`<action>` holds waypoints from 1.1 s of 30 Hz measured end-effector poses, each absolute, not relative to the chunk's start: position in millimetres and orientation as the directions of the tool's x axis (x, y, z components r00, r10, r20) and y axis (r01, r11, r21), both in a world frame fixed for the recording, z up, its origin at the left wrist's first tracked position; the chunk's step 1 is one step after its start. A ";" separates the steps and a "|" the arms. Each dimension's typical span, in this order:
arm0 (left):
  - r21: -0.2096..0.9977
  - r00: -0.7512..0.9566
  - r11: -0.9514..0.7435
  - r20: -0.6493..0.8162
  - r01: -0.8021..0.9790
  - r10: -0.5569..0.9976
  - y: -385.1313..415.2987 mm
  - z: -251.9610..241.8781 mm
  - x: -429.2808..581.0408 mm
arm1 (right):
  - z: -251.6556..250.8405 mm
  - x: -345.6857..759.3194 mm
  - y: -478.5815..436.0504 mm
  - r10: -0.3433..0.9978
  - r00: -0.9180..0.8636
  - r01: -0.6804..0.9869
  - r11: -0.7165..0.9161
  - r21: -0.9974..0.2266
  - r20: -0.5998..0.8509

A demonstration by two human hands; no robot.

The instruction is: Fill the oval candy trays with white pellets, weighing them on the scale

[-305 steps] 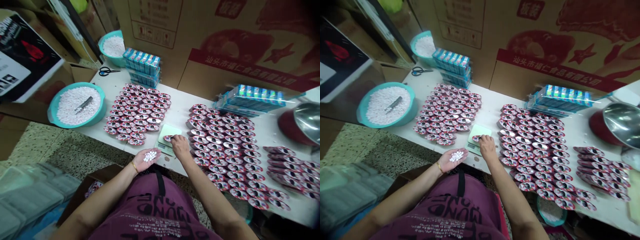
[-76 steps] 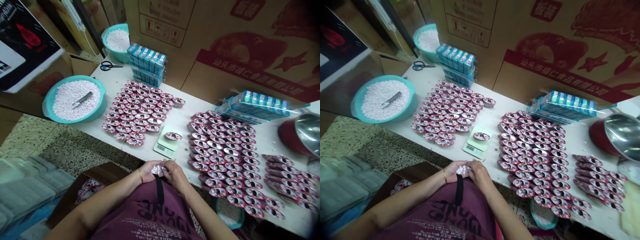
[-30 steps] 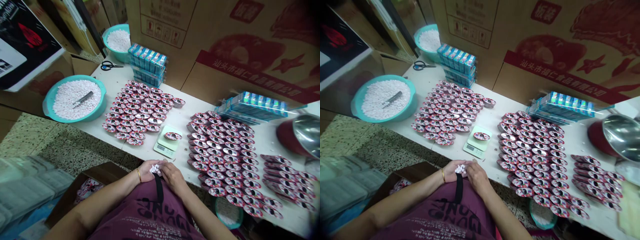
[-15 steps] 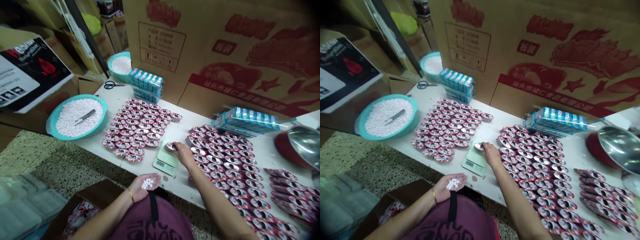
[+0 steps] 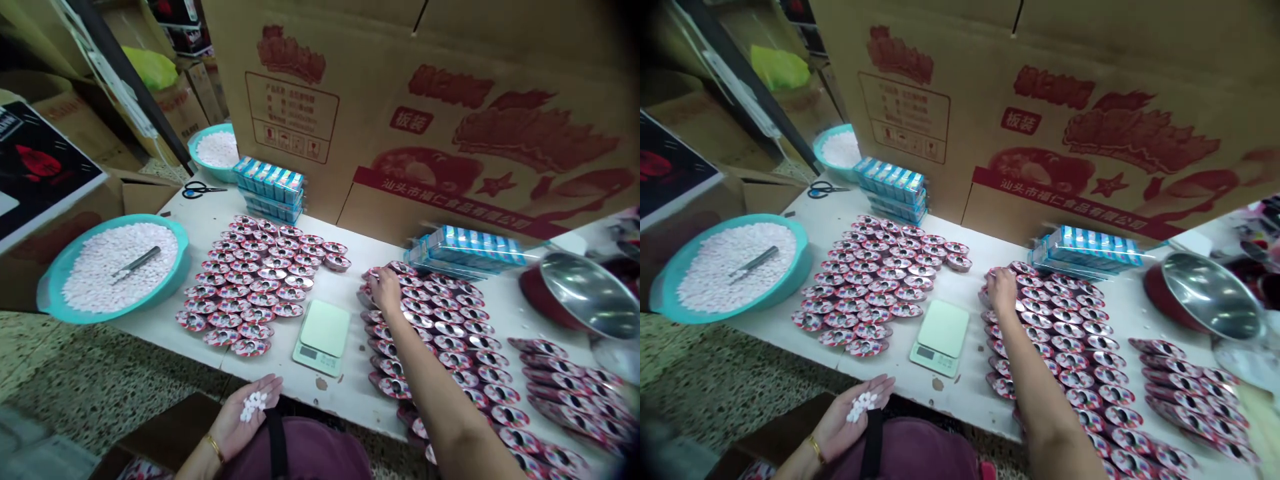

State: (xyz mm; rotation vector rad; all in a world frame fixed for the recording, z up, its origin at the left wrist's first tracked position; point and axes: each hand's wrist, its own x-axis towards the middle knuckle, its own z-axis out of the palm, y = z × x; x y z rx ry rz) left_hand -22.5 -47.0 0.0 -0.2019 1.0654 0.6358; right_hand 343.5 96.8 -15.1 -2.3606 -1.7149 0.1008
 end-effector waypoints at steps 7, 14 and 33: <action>0.133 0.375 0.832 -0.846 -0.539 0.378 -41.8 6.0 -14.2 | -3.6 348.5 35.7 0.950 0.309 0.951 -0.307 0.038 -0.053; 0.104 0.405 0.846 -0.843 -0.523 0.353 -49.5 11.3 -2.5 | -3.9 326.8 33.0 0.955 0.285 0.958 -0.281 0.056 -0.080; 0.017 0.631 0.846 -0.658 -0.534 0.411 -37.7 15.6 34.4 | -3.6 165.3 -71.9 0.894 -0.356 0.841 0.433 -0.324 0.270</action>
